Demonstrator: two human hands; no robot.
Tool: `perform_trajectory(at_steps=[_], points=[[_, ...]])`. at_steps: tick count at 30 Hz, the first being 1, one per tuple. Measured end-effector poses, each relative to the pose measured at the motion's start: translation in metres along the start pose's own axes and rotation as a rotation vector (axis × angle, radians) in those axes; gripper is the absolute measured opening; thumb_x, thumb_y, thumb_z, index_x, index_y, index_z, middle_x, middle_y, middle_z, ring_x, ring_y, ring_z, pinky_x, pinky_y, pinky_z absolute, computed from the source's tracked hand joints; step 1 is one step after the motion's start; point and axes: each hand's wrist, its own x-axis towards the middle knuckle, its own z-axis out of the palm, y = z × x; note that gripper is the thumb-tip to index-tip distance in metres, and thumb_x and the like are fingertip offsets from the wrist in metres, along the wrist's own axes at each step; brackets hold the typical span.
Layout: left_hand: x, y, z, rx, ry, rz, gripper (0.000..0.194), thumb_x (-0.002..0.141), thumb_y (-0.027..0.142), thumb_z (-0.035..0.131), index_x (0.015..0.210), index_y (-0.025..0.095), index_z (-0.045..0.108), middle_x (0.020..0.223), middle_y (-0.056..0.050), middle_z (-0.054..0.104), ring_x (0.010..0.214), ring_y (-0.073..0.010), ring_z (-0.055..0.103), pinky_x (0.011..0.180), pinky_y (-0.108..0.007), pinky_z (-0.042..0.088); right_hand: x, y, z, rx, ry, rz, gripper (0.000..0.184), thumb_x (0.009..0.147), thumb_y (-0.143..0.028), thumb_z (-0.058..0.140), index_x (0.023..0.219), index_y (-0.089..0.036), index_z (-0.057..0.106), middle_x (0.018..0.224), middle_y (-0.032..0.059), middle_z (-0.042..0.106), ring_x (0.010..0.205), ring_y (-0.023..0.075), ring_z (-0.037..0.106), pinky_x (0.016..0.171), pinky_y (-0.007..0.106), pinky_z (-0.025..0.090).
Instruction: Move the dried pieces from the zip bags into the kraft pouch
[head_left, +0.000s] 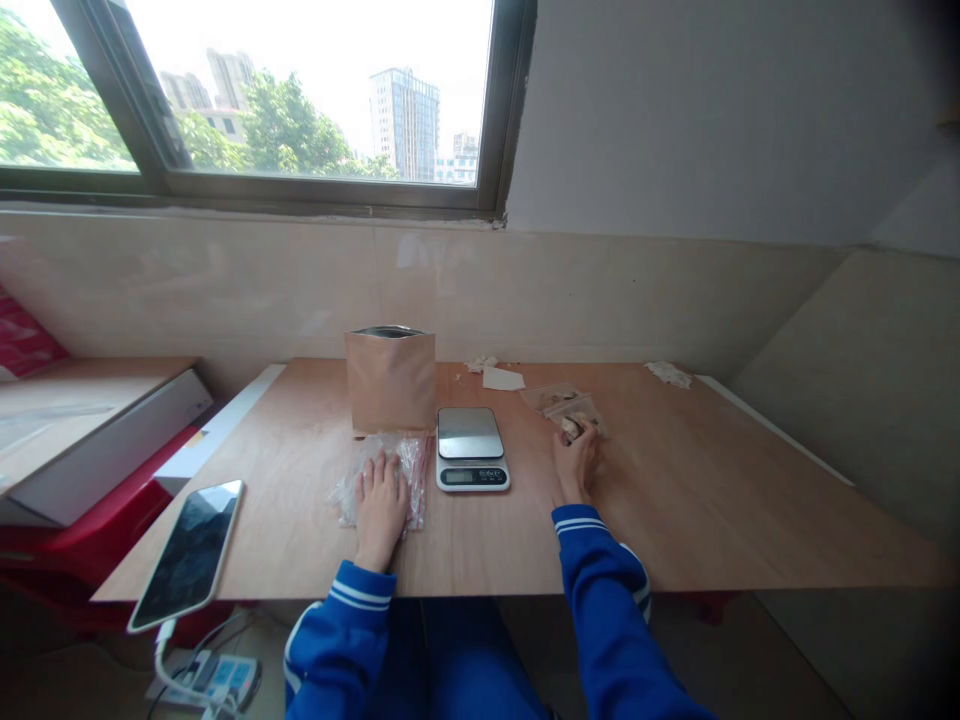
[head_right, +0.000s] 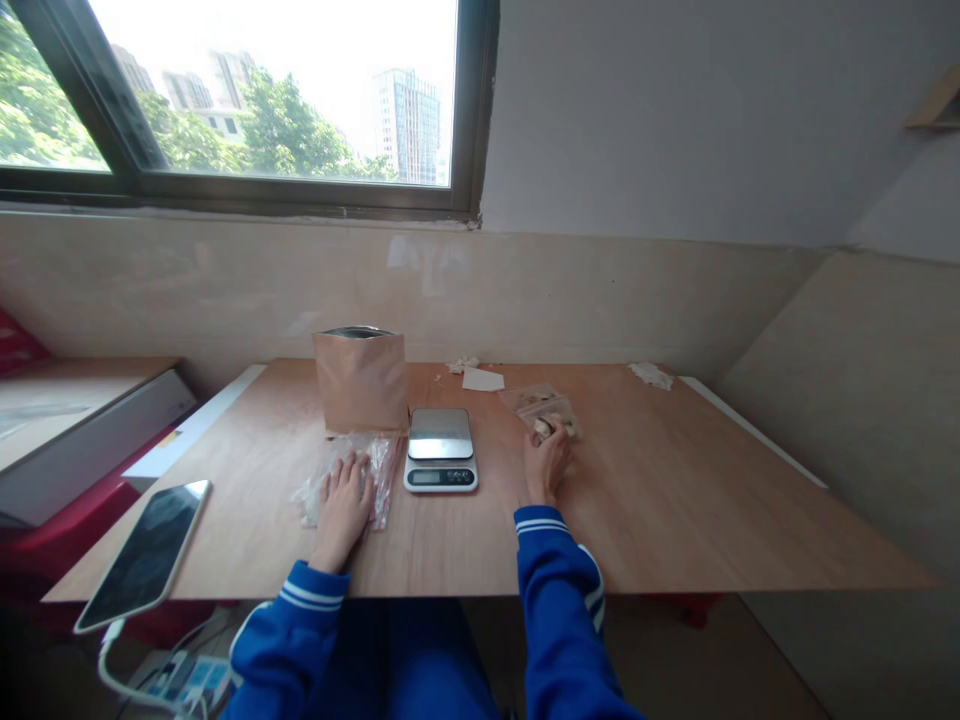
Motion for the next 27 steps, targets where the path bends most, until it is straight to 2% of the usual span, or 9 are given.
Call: perform_trajectory(at_steps=[6, 9, 13, 17, 19, 20, 23, 25, 27], points=[[0.0, 0.0, 0.0, -0.074, 0.02, -0.002, 0.043, 0.094, 0.025, 0.035, 0.13, 0.013, 0.056, 0.145, -0.015, 0.048, 0.138, -0.0308, 0.037, 0.113, -0.049, 0.026, 0.0, -0.003, -0.001, 0.071, 0.021, 0.002, 0.045, 0.078, -0.032, 0.053, 0.117, -0.01, 0.051, 0.112, 0.0219, 0.063, 0.104, 0.0315, 0.058, 0.09, 0.045, 0.042], [0.003, -0.002, -0.001, -0.199, 0.083, -0.021, 0.039, 0.092, 0.024, 0.036, 0.122, 0.011, 0.058, 0.139, -0.018, 0.052, 0.134, -0.031, 0.042, 0.111, -0.05, 0.029, 0.001, -0.011, -0.006, 0.121, 0.039, -0.005, 0.047, 0.078, -0.035, 0.055, 0.117, -0.01, 0.05, 0.112, 0.0214, 0.063, 0.103, 0.0304, 0.06, 0.091, 0.046, 0.043], [0.008, -0.003, -0.011, -0.432, 0.253, -0.061, 0.034, 0.089, 0.023, 0.039, 0.113, 0.011, 0.06, 0.125, -0.018, 0.06, 0.123, -0.0313, 0.052, 0.106, -0.051, 0.037, -0.009, -0.038, -0.03, 0.541, 0.014, 0.086, 0.054, 0.075, -0.042, 0.063, 0.118, -0.014, 0.047, 0.112, 0.0176, 0.063, 0.097, 0.0247, 0.063, 0.082, 0.039, 0.05], [0.01, 0.017, -0.045, -0.683, 0.327, 0.058, 0.029, 0.092, 0.025, 0.041, 0.113, 0.015, 0.058, 0.119, -0.016, 0.061, 0.117, -0.0291, 0.055, 0.103, -0.047, 0.041, -0.038, -0.086, -0.068, 0.832, 0.064, 0.314, 0.045, 0.078, -0.046, 0.063, 0.113, -0.021, 0.048, 0.103, 0.0051, 0.062, 0.088, 0.017, 0.063, 0.078, 0.032, 0.052], [0.008, 0.035, -0.068, -0.815, 0.243, 0.162, 0.031, 0.094, 0.029, 0.042, 0.12, 0.018, 0.055, 0.125, -0.014, 0.057, 0.121, -0.0263, 0.051, 0.105, -0.044, 0.04, -0.054, -0.113, -0.084, 0.928, 0.115, 0.453, 0.035, 0.08, -0.048, 0.06, 0.101, -0.022, 0.051, 0.093, 0.0012, 0.061, 0.083, 0.0154, 0.062, 0.073, 0.029, 0.053], [0.007, 0.046, -0.079, -0.881, 0.194, 0.197, 0.032, 0.095, 0.032, 0.044, 0.123, 0.019, 0.053, 0.126, -0.012, 0.057, 0.121, -0.0252, 0.052, 0.103, -0.043, 0.041, -0.061, -0.127, -0.09, 0.978, 0.097, 0.533, 0.032, 0.081, -0.05, 0.058, 0.095, -0.022, 0.051, 0.088, 0.0002, 0.061, 0.078, 0.0151, 0.062, 0.068, 0.028, 0.053], [0.004, 0.074, -0.103, -1.012, -0.076, 0.292, 0.032, 0.095, 0.038, 0.044, 0.121, 0.022, 0.056, 0.115, -0.009, 0.062, 0.101, -0.0205, 0.06, 0.086, -0.034, 0.048, -0.075, -0.16, -0.098, 1.07, -0.142, 0.672, 0.034, 0.083, -0.054, 0.054, 0.085, -0.021, 0.051, 0.076, -0.0003, 0.059, 0.065, 0.0157, 0.061, 0.055, 0.027, 0.051], [0.004, 0.084, -0.111, -1.023, -0.143, 0.299, 0.027, 0.093, 0.041, 0.048, 0.105, 0.02, 0.061, 0.097, -0.006, 0.064, 0.086, -0.0177, 0.06, 0.075, -0.029, 0.047, -0.08, -0.172, -0.098, 1.08, -0.259, 0.674, 0.035, 0.084, -0.055, 0.053, 0.084, -0.02, 0.051, 0.075, 0.0001, 0.059, 0.064, 0.0162, 0.062, 0.054, 0.027, 0.05], [0.003, 0.089, -0.112, -1.057, -0.179, 0.259, 0.026, 0.091, 0.043, 0.051, 0.085, 0.018, 0.058, 0.076, -0.001, 0.058, 0.069, -0.0138, 0.055, 0.063, -0.025, 0.043, -0.084, -0.176, -0.096, 1.057, -0.287, 0.634, 0.035, 0.083, -0.055, 0.054, 0.089, -0.02, 0.05, 0.082, 0.0019, 0.061, 0.071, 0.0171, 0.063, 0.059, 0.028, 0.051]])
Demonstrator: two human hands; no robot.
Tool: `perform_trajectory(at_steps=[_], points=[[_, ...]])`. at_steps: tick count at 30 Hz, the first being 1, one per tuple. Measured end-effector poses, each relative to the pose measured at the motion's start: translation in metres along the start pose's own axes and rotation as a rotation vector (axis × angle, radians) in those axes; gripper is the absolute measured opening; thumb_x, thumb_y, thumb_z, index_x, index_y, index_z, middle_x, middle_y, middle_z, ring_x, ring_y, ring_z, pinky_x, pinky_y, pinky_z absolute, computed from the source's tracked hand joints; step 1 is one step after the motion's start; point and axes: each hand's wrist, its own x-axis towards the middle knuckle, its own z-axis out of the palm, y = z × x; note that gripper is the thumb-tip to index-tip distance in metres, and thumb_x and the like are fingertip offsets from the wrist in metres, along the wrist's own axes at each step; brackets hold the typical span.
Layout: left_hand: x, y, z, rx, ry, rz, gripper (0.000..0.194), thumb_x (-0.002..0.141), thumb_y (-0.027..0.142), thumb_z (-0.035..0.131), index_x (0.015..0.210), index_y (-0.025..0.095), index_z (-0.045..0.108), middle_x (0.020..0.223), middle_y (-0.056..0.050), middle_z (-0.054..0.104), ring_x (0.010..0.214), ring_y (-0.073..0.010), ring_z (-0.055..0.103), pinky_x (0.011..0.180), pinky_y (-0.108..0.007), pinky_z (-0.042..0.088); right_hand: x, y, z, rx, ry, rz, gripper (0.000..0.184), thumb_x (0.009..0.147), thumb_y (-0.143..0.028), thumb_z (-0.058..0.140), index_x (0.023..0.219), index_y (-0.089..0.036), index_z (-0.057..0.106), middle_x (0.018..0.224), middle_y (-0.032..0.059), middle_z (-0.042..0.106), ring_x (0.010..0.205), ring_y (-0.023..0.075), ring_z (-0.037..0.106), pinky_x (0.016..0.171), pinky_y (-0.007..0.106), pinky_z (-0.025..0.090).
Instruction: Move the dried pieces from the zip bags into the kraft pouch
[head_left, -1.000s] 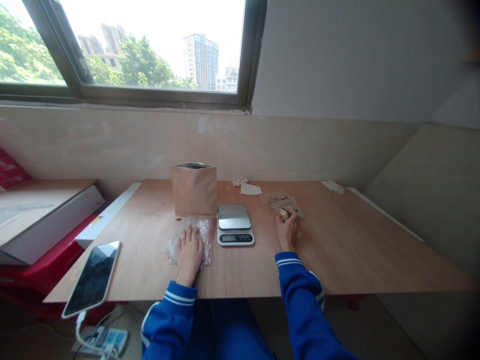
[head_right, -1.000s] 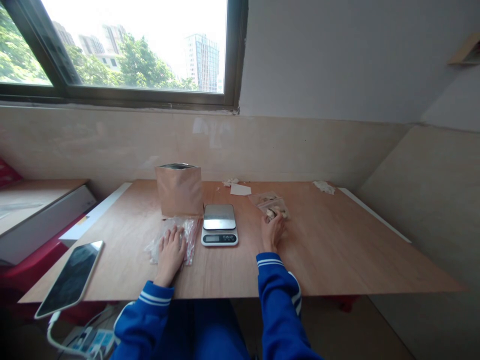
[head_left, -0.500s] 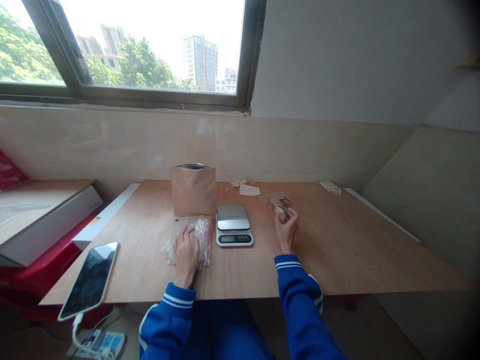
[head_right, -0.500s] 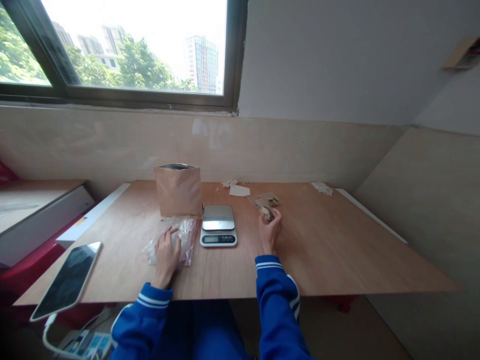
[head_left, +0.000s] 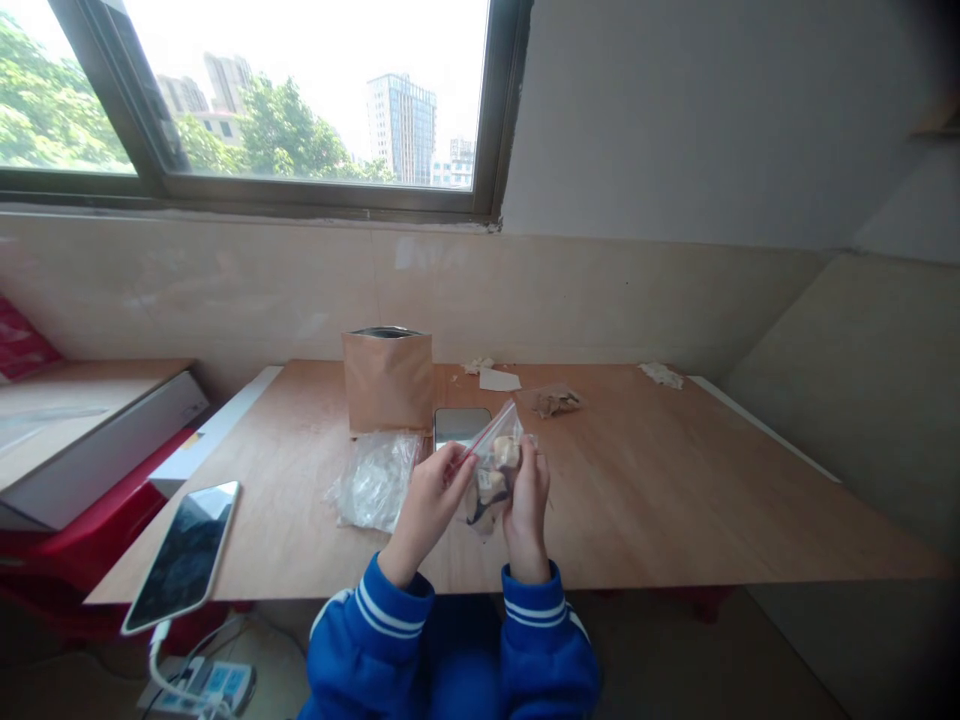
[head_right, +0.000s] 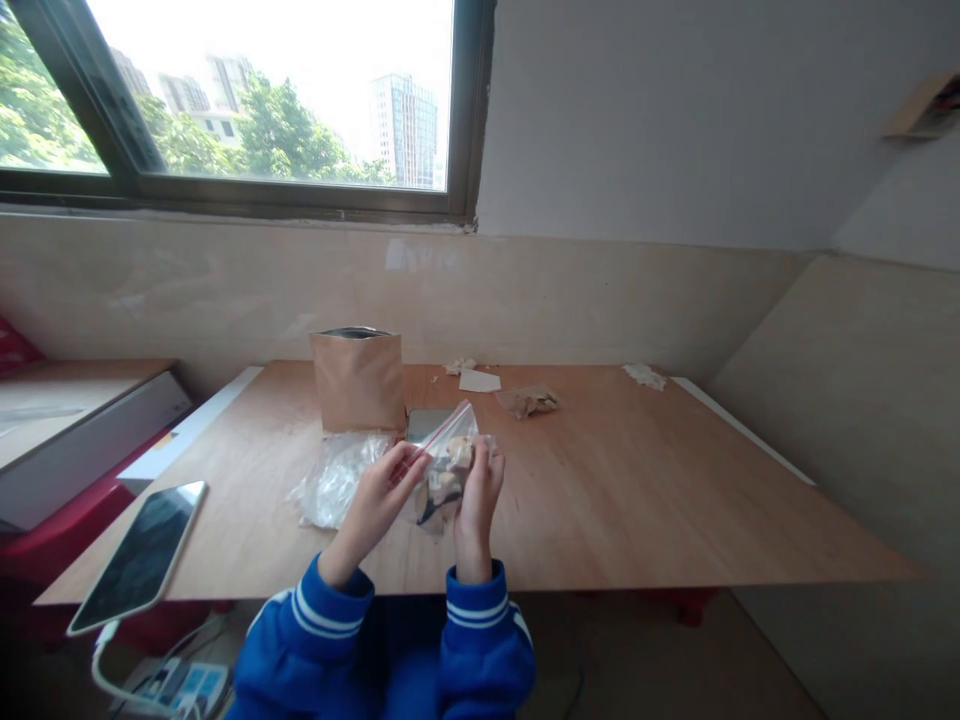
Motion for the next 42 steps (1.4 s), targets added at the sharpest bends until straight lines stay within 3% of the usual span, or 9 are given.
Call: perform_trajectory(at_steps=[2, 4, 5, 10, 16, 25, 30, 42], points=[[-0.001, -0.001, 0.002, -0.103, 0.007, -0.078, 0.029, 0.09, 0.045, 0.051, 0.077, 0.019, 0.05, 0.064, 0.004, 0.048, 0.055, -0.0102, 0.047, 0.052, -0.023, 0.036, -0.004, 0.003, 0.001, -0.085, 0.055, -0.093, 0.041, 0.079, -0.053, 0.061, 0.1, -0.021, 0.048, 0.098, 0.0061, 0.062, 0.083, 0.0182, 0.063, 0.07, 0.031, 0.053], [-0.003, -0.002, 0.004, -0.215, 0.032, -0.145, 0.029, 0.09, 0.047, 0.05, 0.08, 0.02, 0.047, 0.061, 0.006, 0.044, 0.048, -0.0088, 0.043, 0.047, -0.021, 0.033, -0.011, 0.004, 0.001, -0.2, 0.122, -0.206, 0.048, 0.075, -0.05, 0.068, 0.107, -0.021, 0.045, 0.112, 0.0094, 0.059, 0.091, 0.0184, 0.061, 0.077, 0.032, 0.052], [-0.004, -0.002, 0.006, -0.255, 0.049, -0.159, 0.028, 0.09, 0.047, 0.05, 0.082, 0.02, 0.047, 0.061, 0.006, 0.045, 0.048, -0.009, 0.044, 0.046, -0.021, 0.033, -0.016, 0.003, 0.002, -0.246, 0.096, -0.236, 0.047, 0.076, -0.049, 0.068, 0.108, -0.022, 0.046, 0.113, 0.0094, 0.058, 0.091, 0.0183, 0.06, 0.077, 0.031, 0.052], [-0.009, -0.001, 0.013, -0.304, 0.134, -0.115, 0.026, 0.091, 0.047, 0.049, 0.088, 0.021, 0.046, 0.081, -0.001, 0.059, 0.073, -0.0152, 0.06, 0.066, -0.027, 0.047, -0.038, -0.008, 0.008, -0.247, -0.424, -0.179, 0.027, 0.089, -0.046, 0.055, 0.1, -0.022, 0.058, 0.098, 0.0055, 0.065, 0.088, 0.0182, 0.064, 0.076, 0.03, 0.055], [-0.009, -0.007, 0.011, -0.243, 0.187, -0.079, 0.031, 0.096, 0.047, 0.036, 0.094, 0.021, 0.053, 0.092, -0.005, 0.061, 0.09, -0.0198, 0.059, 0.082, -0.034, 0.047, -0.034, -0.006, 0.004, -0.225, -0.559, -0.174, 0.026, 0.085, -0.045, 0.062, 0.095, -0.02, 0.065, 0.097, 0.0063, 0.07, 0.093, 0.0207, 0.066, 0.079, 0.032, 0.056], [-0.007, -0.007, 0.008, -0.093, 0.17, -0.056, 0.03, 0.096, 0.046, 0.038, 0.085, 0.02, 0.049, 0.077, 0.0, 0.052, 0.075, -0.0167, 0.053, 0.075, -0.031, 0.043, -0.035, -0.01, 0.0, -0.29, -0.598, -0.196, 0.031, 0.09, -0.046, 0.055, 0.093, -0.019, 0.071, 0.095, 0.0073, 0.073, 0.09, 0.0215, 0.068, 0.078, 0.031, 0.057], [-0.007, -0.006, 0.004, -0.105, 0.152, -0.053, 0.032, 0.098, 0.044, 0.034, 0.082, 0.02, 0.049, 0.079, -0.002, 0.053, 0.079, -0.017, 0.054, 0.076, -0.03, 0.042, -0.035, -0.011, -0.002, -0.303, -0.62, -0.209, 0.028, 0.088, -0.043, 0.059, 0.097, -0.019, 0.072, 0.099, 0.0073, 0.073, 0.093, 0.0221, 0.068, 0.08, 0.033, 0.058], [-0.008, -0.002, 0.004, -0.101, 0.042, -0.071, 0.029, 0.096, 0.04, 0.037, 0.075, 0.021, 0.045, 0.07, 0.001, 0.047, 0.062, -0.0136, 0.049, 0.057, -0.024, 0.041, -0.037, -0.017, -0.004, -0.334, -0.52, -0.191, 0.023, 0.086, -0.039, 0.058, 0.078, -0.02, 0.069, 0.07, 0.0016, 0.071, 0.064, 0.0181, 0.067, 0.059, 0.025, 0.053]])
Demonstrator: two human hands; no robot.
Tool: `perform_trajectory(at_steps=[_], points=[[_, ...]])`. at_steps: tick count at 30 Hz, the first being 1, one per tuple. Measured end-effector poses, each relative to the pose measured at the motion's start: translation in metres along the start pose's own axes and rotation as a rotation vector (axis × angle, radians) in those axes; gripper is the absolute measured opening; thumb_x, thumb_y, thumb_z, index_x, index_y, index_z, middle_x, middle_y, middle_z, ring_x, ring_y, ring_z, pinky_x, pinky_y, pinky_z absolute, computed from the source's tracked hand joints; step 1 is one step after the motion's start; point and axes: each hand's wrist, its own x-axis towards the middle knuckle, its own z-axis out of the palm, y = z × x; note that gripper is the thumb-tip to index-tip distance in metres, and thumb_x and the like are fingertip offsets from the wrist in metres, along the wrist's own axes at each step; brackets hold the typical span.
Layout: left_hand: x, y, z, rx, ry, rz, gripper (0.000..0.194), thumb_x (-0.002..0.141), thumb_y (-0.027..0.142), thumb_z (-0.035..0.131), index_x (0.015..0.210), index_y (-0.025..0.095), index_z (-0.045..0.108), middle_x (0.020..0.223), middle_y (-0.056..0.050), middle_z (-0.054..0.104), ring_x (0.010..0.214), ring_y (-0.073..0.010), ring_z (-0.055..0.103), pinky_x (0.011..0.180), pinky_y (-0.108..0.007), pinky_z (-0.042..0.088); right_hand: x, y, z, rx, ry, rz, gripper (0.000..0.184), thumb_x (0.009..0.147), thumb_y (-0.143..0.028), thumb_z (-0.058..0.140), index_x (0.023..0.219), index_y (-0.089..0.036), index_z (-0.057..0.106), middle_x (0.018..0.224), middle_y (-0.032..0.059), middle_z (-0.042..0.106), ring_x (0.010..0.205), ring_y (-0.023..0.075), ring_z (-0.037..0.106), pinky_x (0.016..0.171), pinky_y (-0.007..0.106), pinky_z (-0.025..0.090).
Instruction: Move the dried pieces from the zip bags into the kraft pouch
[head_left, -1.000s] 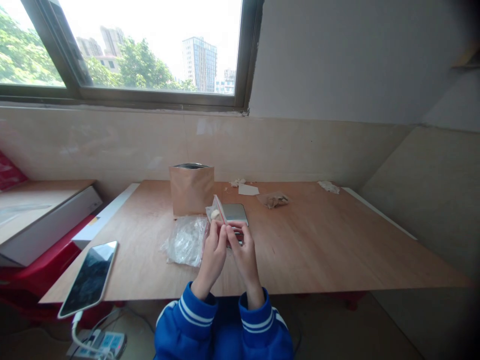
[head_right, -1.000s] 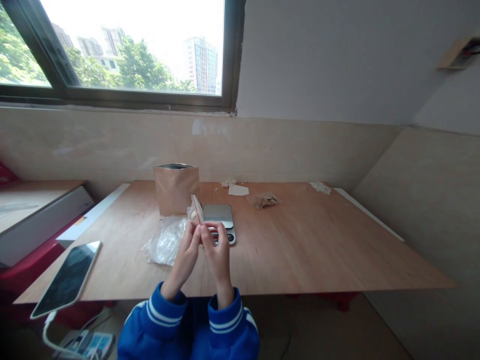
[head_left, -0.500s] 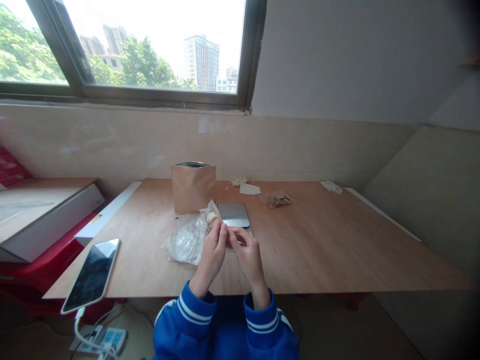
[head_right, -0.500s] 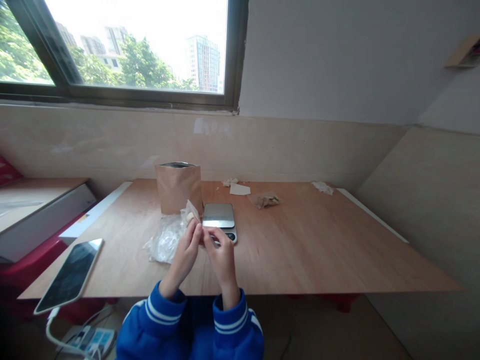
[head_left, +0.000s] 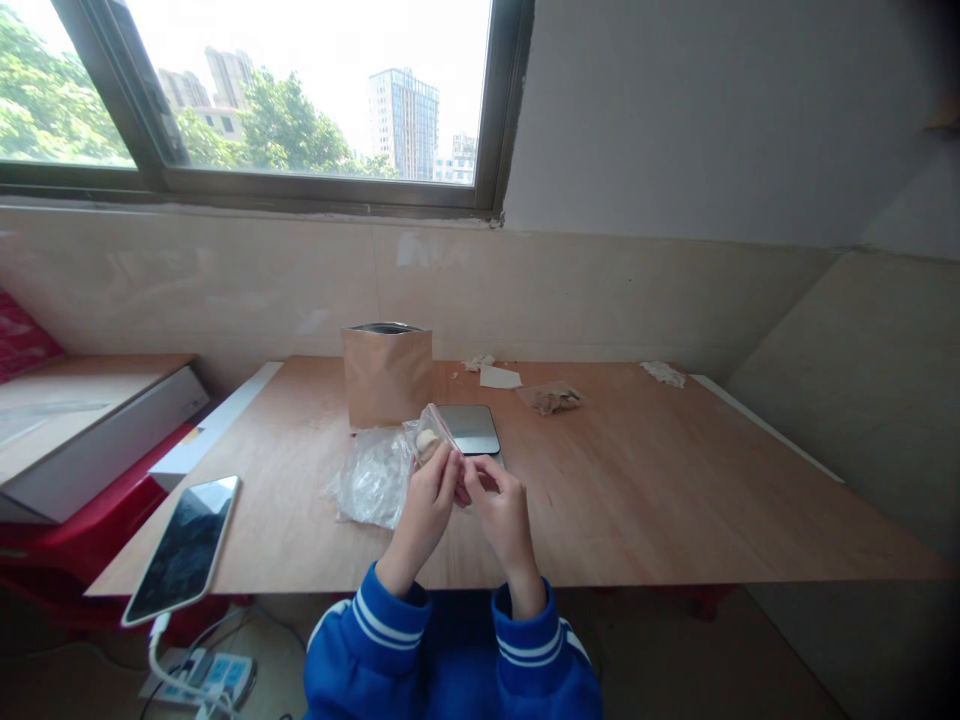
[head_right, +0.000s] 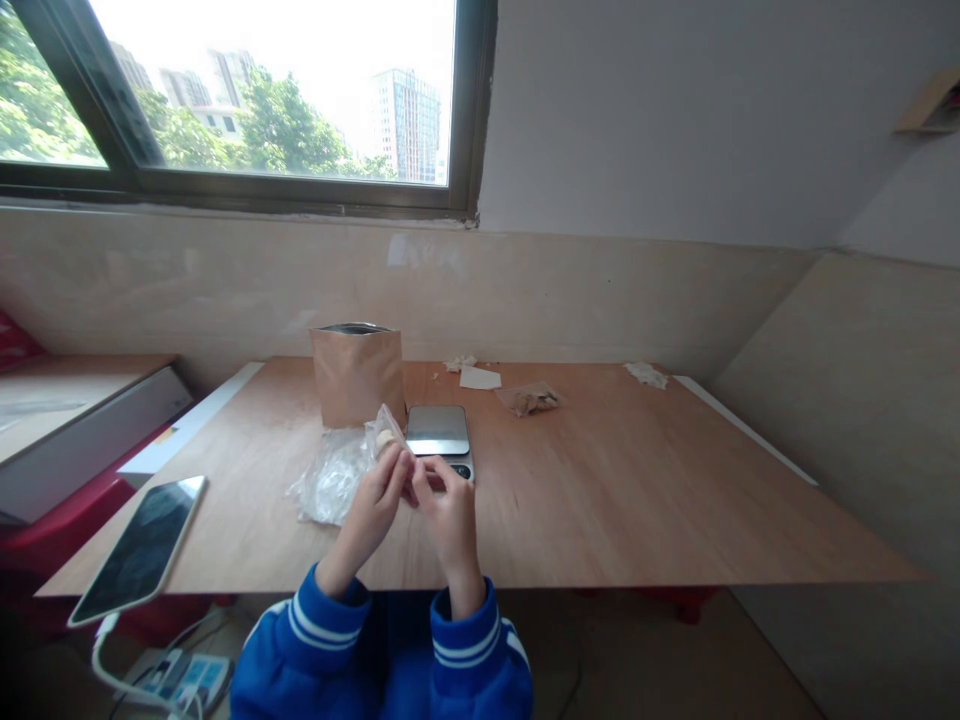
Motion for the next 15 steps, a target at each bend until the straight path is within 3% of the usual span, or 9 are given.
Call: perform_trajectory(at_steps=[5, 8, 13, 15], points=[[0.002, -0.005, 0.001, 0.092, 0.009, 0.024, 0.029, 0.094, 0.037, 0.04, 0.071, 0.021, 0.045, 0.067, 0.001, 0.047, 0.059, -0.0128, 0.047, 0.054, -0.024, 0.037, -0.001, 0.003, 0.008, 0.028, 0.087, 0.033, 0.027, 0.086, -0.044, 0.058, 0.077, -0.019, 0.066, 0.063, 0.0016, 0.068, 0.06, 0.0187, 0.066, 0.057, 0.027, 0.052], [0.0, -0.008, 0.0, 0.111, 0.0, 0.03, 0.028, 0.093, 0.035, 0.042, 0.069, 0.021, 0.044, 0.063, 0.002, 0.047, 0.057, -0.0124, 0.046, 0.054, -0.024, 0.036, 0.0, 0.007, 0.009, 0.03, 0.118, 0.04, 0.029, 0.085, -0.046, 0.058, 0.078, -0.019, 0.067, 0.07, 0.0039, 0.071, 0.064, 0.0194, 0.067, 0.061, 0.029, 0.053], [-0.004, -0.007, -0.012, 0.095, 0.083, -0.05, 0.028, 0.09, 0.032, 0.043, 0.064, 0.021, 0.038, 0.052, 0.005, 0.044, 0.049, -0.0107, 0.043, 0.05, -0.022, 0.033, 0.009, 0.029, -0.014, 0.041, 0.464, 0.088, 0.036, 0.082, -0.052, 0.059, 0.078, -0.016, 0.067, 0.087, 0.011, 0.075, 0.076, 0.0228, 0.069, 0.068, 0.033, 0.054], [-0.002, -0.006, -0.018, 0.087, 0.123, -0.053, 0.03, 0.088, 0.033, 0.045, 0.061, 0.021, 0.036, 0.051, 0.005, 0.043, 0.048, -0.0102, 0.042, 0.049, -0.022, 0.032, 0.013, 0.038, -0.024, 0.115, 0.485, 0.119, 0.04, 0.081, -0.054, 0.059, 0.082, -0.015, 0.068, 0.09, 0.0126, 0.075, 0.082, 0.0242, 0.07, 0.07, 0.033, 0.054]])
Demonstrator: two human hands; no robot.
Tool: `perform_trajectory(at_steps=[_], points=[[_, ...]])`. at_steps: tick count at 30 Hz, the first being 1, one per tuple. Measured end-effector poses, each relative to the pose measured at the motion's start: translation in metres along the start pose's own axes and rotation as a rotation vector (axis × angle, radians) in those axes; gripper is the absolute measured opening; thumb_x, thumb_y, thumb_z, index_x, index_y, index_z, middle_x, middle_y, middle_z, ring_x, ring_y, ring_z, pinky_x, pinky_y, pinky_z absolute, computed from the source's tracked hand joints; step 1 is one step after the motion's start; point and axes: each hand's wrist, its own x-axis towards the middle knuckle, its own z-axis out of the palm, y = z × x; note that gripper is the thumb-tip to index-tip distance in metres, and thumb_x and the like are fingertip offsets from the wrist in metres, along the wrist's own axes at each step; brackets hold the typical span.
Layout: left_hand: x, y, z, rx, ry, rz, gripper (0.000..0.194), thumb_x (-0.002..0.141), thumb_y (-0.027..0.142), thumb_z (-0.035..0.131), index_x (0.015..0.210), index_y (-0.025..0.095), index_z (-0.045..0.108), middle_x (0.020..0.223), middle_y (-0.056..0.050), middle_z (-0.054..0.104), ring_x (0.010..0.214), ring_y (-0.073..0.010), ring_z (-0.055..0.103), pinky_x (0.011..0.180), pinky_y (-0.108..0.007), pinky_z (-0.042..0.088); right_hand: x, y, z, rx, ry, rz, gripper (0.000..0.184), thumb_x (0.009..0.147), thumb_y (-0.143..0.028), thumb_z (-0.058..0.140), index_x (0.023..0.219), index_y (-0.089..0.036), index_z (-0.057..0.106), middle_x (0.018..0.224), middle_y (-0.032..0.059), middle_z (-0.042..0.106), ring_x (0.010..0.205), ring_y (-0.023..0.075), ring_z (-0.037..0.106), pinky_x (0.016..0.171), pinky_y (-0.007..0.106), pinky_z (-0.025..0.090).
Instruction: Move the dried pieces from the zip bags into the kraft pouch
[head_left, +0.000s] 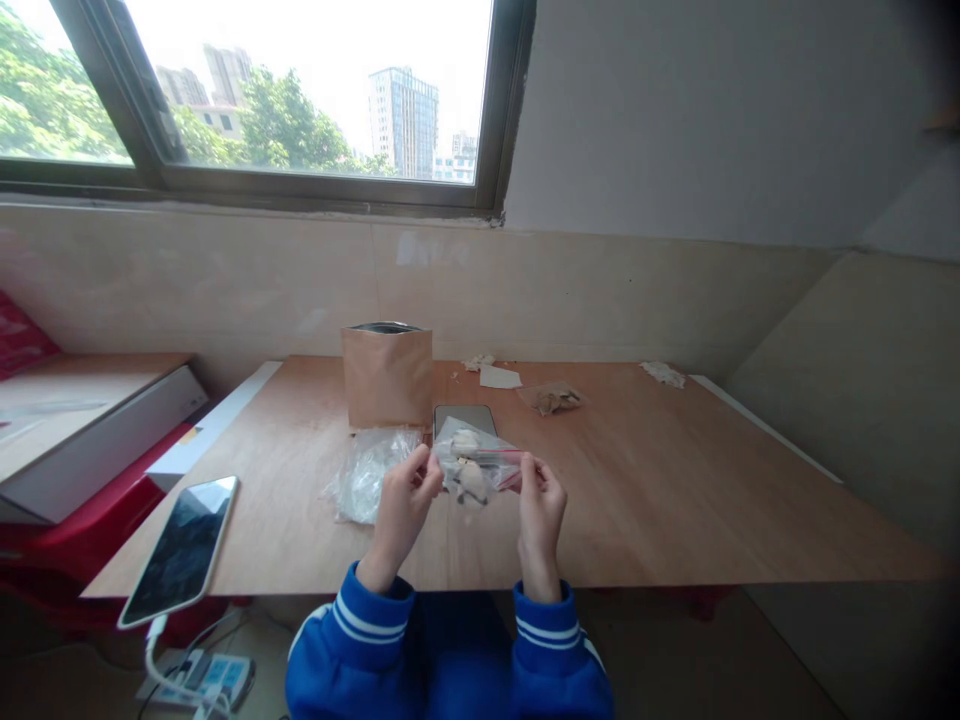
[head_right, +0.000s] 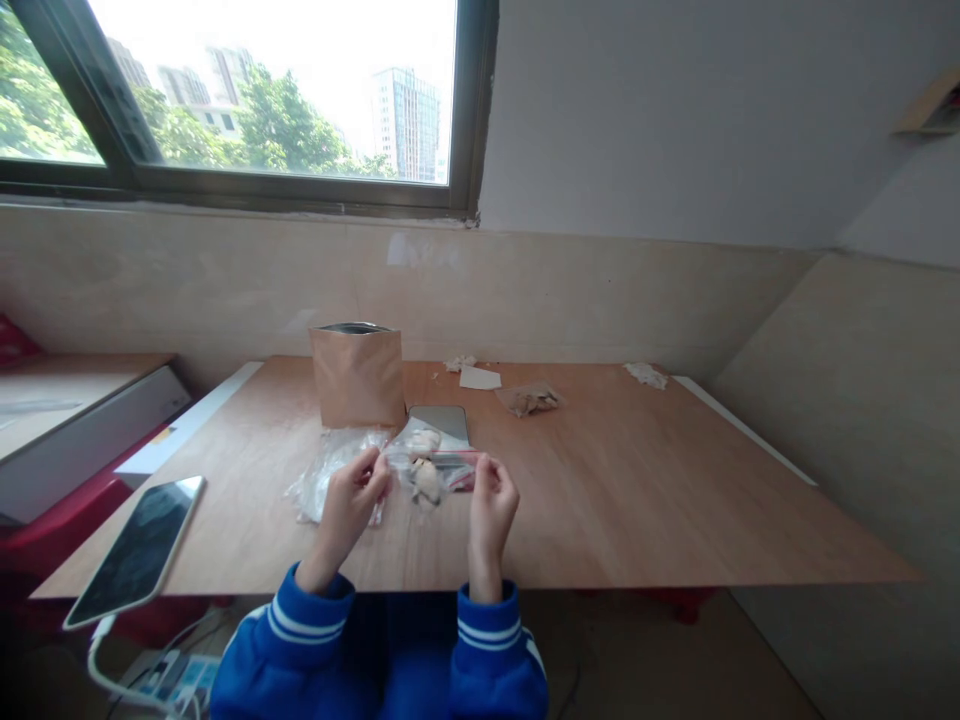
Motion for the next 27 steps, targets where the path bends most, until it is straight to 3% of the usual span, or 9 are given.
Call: perform_trajectory(at_steps=[3, 6, 9, 11, 17, 20, 22, 24, 27], points=[[0.009, 0.0, -0.004, -0.044, 0.003, 0.025, 0.033, 0.087, 0.037, 0.047, 0.059, 0.021, 0.039, 0.053, 0.004, 0.043, 0.051, -0.0109, 0.043, 0.051, -0.022, 0.033, 0.005, 0.008, -0.001, 0.083, -0.072, 0.047, 0.045, 0.082, -0.056, 0.057, 0.09, -0.014, 0.069, 0.098, 0.0138, 0.074, 0.093, 0.0252, 0.069, 0.079, 0.035, 0.053], [0.018, -0.003, -0.003, -0.142, -0.039, 0.028, 0.037, 0.088, 0.044, 0.047, 0.06, 0.02, 0.046, 0.057, 0.002, 0.05, 0.058, -0.0126, 0.047, 0.058, -0.024, 0.039, 0.001, 0.021, 0.01, 0.161, -0.088, 0.158, 0.049, 0.083, -0.059, 0.052, 0.099, -0.015, 0.067, 0.108, 0.0137, 0.072, 0.097, 0.0253, 0.069, 0.079, 0.036, 0.054], [0.021, -0.006, -0.002, -0.282, -0.066, -0.03, 0.039, 0.087, 0.047, 0.048, 0.061, 0.018, 0.05, 0.061, 0.001, 0.053, 0.061, -0.0127, 0.048, 0.063, -0.024, 0.042, -0.007, 0.038, 0.025, 0.25, -0.098, 0.338, 0.049, 0.08, -0.06, 0.054, 0.102, -0.017, 0.065, 0.109, 0.0118, 0.072, 0.096, 0.025, 0.07, 0.075, 0.036, 0.056], [0.022, -0.005, -0.002, -0.385, -0.044, -0.098, 0.037, 0.084, 0.047, 0.052, 0.062, 0.018, 0.048, 0.061, 0.002, 0.05, 0.061, -0.0114, 0.047, 0.062, -0.023, 0.042, -0.012, 0.045, 0.033, 0.323, -0.184, 0.414, 0.048, 0.08, -0.061, 0.052, 0.098, -0.018, 0.065, 0.104, 0.011, 0.073, 0.092, 0.0251, 0.07, 0.075, 0.038, 0.056], [0.025, 0.007, 0.0, -0.621, 0.014, -0.267, 0.034, 0.078, 0.049, 0.056, 0.067, 0.02, 0.04, 0.06, 0.005, 0.043, 0.054, -0.0083, 0.044, 0.052, -0.02, 0.04, -0.022, 0.028, 0.047, 0.485, -0.431, 0.356, 0.046, 0.082, -0.063, 0.046, 0.096, -0.024, 0.066, 0.099, 0.0069, 0.074, 0.085, 0.024, 0.069, 0.075, 0.041, 0.056], [0.029, 0.004, 0.003, -0.519, 0.031, -0.308, 0.034, 0.078, 0.051, 0.053, 0.067, 0.02, 0.042, 0.057, 0.005, 0.047, 0.048, -0.0084, 0.043, 0.045, -0.019, 0.036, -0.027, 0.015, 0.048, 0.473, -0.519, 0.412, 0.057, 0.084, -0.07, 0.037, 0.102, -0.024, 0.066, 0.106, 0.0086, 0.072, 0.084, 0.0247, 0.069, 0.067, 0.039, 0.056], [0.031, -0.001, 0.004, -0.413, 0.032, -0.294, 0.035, 0.078, 0.051, 0.051, 0.064, 0.02, 0.043, 0.054, 0.005, 0.046, 0.046, -0.0091, 0.042, 0.044, -0.02, 0.035, -0.029, 0.011, 0.048, 0.447, -0.5, 0.428, 0.062, 0.083, -0.073, 0.034, 0.101, -0.023, 0.066, 0.104, 0.0093, 0.072, 0.085, 0.0248, 0.069, 0.064, 0.037, 0.056], [0.031, -0.004, 0.004, -0.29, 0.048, -0.234, 0.036, 0.079, 0.049, 0.05, 0.059, 0.02, 0.043, 0.052, 0.004, 0.044, 0.047, -0.0101, 0.042, 0.046, -0.022, 0.034, -0.03, 0.01, 0.047, 0.404, -0.453, 0.408, 0.064, 0.083, -0.075, 0.032, 0.1, -0.022, 0.066, 0.099, 0.0086, 0.072, 0.084, 0.0243, 0.069, 0.063, 0.036, 0.056], [0.027, 0.001, 0.003, -0.058, 0.167, -0.088, 0.035, 0.082, 0.041, 0.052, 0.057, 0.021, 0.04, 0.053, 0.004, 0.042, 0.052, -0.0111, 0.041, 0.051, -0.023, 0.032, -0.027, 0.011, 0.047, 0.33, -0.412, 0.288, 0.066, 0.085, -0.074, 0.028, 0.099, -0.022, 0.065, 0.092, 0.0074, 0.072, 0.079, 0.023, 0.069, 0.062, 0.035, 0.057]])
